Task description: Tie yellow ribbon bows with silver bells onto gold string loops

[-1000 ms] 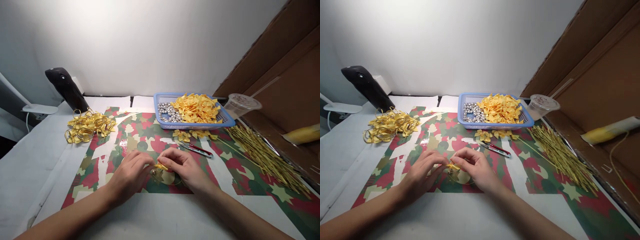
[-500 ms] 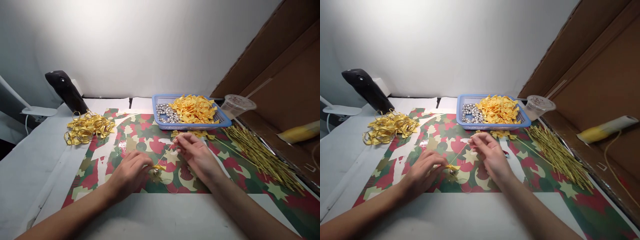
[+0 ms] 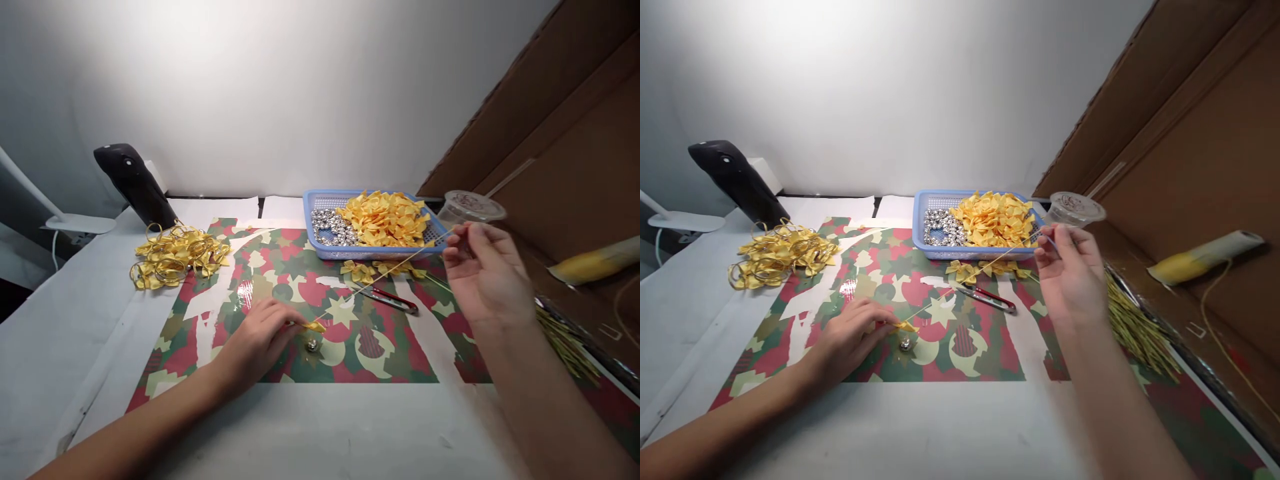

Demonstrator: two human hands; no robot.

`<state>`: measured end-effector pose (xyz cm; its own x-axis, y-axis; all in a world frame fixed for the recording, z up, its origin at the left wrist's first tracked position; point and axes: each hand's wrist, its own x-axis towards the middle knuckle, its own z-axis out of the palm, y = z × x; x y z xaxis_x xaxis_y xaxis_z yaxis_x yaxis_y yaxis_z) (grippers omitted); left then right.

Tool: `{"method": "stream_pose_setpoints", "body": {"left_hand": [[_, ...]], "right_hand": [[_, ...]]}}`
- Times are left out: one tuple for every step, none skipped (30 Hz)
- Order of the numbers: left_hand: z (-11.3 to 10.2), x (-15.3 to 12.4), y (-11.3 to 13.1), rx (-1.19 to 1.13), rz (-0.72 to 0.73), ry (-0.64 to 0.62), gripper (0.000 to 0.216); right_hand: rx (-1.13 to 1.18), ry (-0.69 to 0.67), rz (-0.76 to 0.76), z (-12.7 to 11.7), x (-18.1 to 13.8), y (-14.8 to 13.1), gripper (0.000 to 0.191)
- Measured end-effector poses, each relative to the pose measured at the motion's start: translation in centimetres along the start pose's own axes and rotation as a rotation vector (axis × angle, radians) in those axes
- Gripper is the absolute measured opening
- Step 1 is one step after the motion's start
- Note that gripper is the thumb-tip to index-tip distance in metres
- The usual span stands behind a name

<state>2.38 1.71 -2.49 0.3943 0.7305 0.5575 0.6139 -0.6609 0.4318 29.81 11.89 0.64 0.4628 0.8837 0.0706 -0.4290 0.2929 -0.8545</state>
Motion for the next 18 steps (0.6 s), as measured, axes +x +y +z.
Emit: {"method": "stream_pose_setpoints", "body": {"left_hand": [[0.0, 0.0, 0.0, 0.001, -0.001, -0.005, 0.012], [0.0, 0.0, 0.0, 0.004, -0.002, -0.008, 0.012], [0.0, 0.0, 0.0, 0.007, -0.003, -0.008, 0.011], [0.0, 0.0, 0.0, 0.011, -0.002, -0.007, 0.011], [0.0, 0.0, 0.0, 0.013, -0.002, -0.01, 0.011], [0.0, 0.0, 0.0, 0.016, -0.004, -0.015, 0.012], [0.1, -0.1, 0.0, 0.017, -0.007, -0.024, 0.012], [0.1, -0.1, 0.0, 0.016, -0.008, -0.028, 0.013], [0.1, -0.1, 0.0, 0.015, -0.009, -0.033, 0.013], [0.1, -0.1, 0.0, 0.013, -0.01, -0.038, 0.013], [0.1, -0.2, 0.0, 0.01, -0.008, -0.039, 0.012], [0.1, -0.2, -0.1, 0.007, -0.008, -0.042, 0.011], [0.1, -0.3, -0.1, 0.005, -0.007, -0.047, 0.011], [0.1, -0.3, -0.1, 0.002, -0.004, -0.053, 0.01], [0.1, -0.4, -0.1, -0.001, -0.002, -0.061, 0.01], [0.2, -0.4, -0.2, -0.002, 0.002, -0.067, 0.011], [0.2, -0.5, -0.2, -0.002, 0.005, -0.074, 0.011], [0.2, -0.5, -0.2, -0.003, 0.006, -0.082, 0.011]], "right_hand": [[0.008, 0.028, -0.027, 0.0, 0.1, -0.2, 0.015], [0.013, 0.051, -0.046, 0.0, 0.2, -0.4, 0.014], [0.016, 0.072, -0.059, 0.0, 0.4, -0.6, 0.015], [0.017, 0.092, -0.07, -0.1, 0.5, -0.8, 0.017], [0.017, 0.111, -0.078, -0.2, 0.6, -0.9, 0.02], [0.016, 0.13, -0.085, -0.3, 0.8, -1.0, 0.023], [0.014, 0.147, -0.093, -0.4, 1.0, -1.2, 0.025], [0.011, 0.164, -0.099, -0.6, 1.2, -1.2, 0.027], [0.008, 0.179, -0.105, -0.7, 1.4, -1.3, 0.028], [0.005, 0.194, -0.108, -0.8, 1.5, -1.4, 0.029], [0.001, 0.207, -0.111, -0.9, 1.7, -1.4, 0.029], [-0.002, 0.219, -0.113, -1.0, 1.8, -1.5, 0.029], [-0.006, 0.229, -0.113, -1.1, 1.9, -1.5, 0.029], [-0.011, 0.237, -0.115, -1.1, 2.0, -1.6, 0.028], [-0.017, 0.242, -0.117, -1.1, 2.1, -1.6, 0.028], [-0.024, 0.245, -0.121, -1.2, 2.1, -1.6, 0.027], [-0.032, 0.245, -0.127, -1.2, 2.1, -1.6, 0.027], [-0.042, 0.244, -0.134, -1.3, 2.2, -1.6, 0.026]]}}
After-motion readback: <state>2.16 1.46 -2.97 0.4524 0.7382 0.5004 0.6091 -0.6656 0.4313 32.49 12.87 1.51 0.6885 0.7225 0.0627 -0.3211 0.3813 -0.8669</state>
